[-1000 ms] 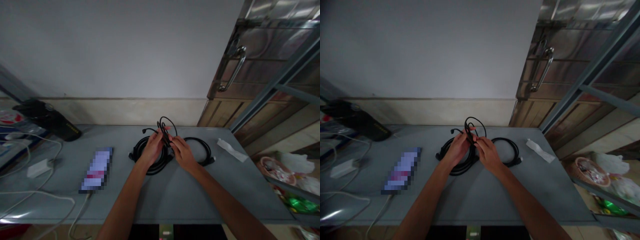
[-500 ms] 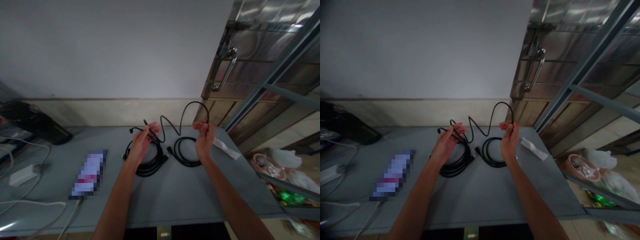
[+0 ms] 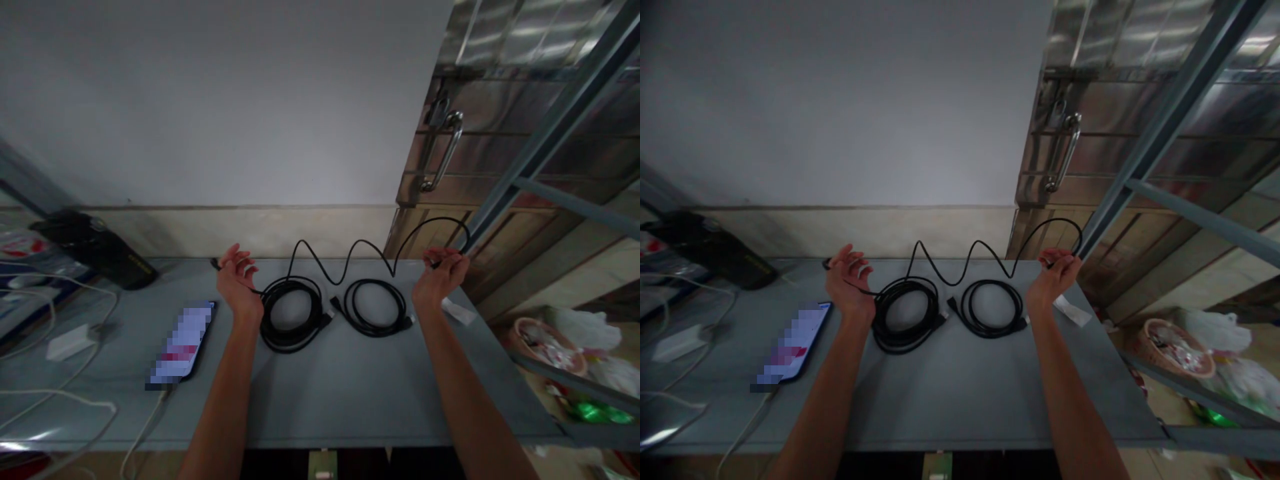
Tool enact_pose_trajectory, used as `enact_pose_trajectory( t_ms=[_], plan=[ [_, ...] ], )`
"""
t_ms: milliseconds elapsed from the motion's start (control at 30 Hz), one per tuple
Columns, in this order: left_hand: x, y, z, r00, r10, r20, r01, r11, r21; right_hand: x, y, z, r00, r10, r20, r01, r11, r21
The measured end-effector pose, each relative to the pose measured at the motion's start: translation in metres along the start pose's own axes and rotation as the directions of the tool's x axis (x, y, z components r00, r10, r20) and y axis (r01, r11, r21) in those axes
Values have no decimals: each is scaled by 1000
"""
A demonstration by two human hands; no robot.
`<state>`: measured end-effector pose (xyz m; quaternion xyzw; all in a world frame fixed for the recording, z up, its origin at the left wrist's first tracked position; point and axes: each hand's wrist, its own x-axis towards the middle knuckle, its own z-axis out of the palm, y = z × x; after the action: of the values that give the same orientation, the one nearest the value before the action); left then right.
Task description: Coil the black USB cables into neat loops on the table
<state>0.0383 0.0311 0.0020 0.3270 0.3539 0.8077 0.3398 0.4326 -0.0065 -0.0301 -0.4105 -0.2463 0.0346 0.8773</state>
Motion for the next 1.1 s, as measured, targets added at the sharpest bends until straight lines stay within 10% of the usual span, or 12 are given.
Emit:
enact_pose_trajectory(
  t_ms=[333, 600, 700, 833, 933, 1100],
  plan=[
    [-5, 1, 3, 983, -117, 141, 121, 992, -23, -5, -18, 10, 998, -49, 39, 48, 999, 10],
    [-35, -8, 19, 693, -576, 432, 613, 787, 67, -63, -43, 36, 930, -57, 363, 53, 998, 21],
    [-44, -8, 26, 573, -654, 494, 721, 689, 75, -94, -50, 35, 811, -70, 581, 116, 992, -42],
    [-50, -2, 31, 467, -682, 563, 795, 603, 70, -122, -50, 29, 511, -67, 857, 297, 949, -103],
    [-51, 2, 32, 486, -662, 571, 786, 616, 45, -134, -40, 26, 290, -94, 952, 393, 919, -29],
    [-52, 6, 32, 551, -653, 520, 776, 629, -33, -146, -25, 23, 157, -62, 986, 477, 878, -21]
  ],
)
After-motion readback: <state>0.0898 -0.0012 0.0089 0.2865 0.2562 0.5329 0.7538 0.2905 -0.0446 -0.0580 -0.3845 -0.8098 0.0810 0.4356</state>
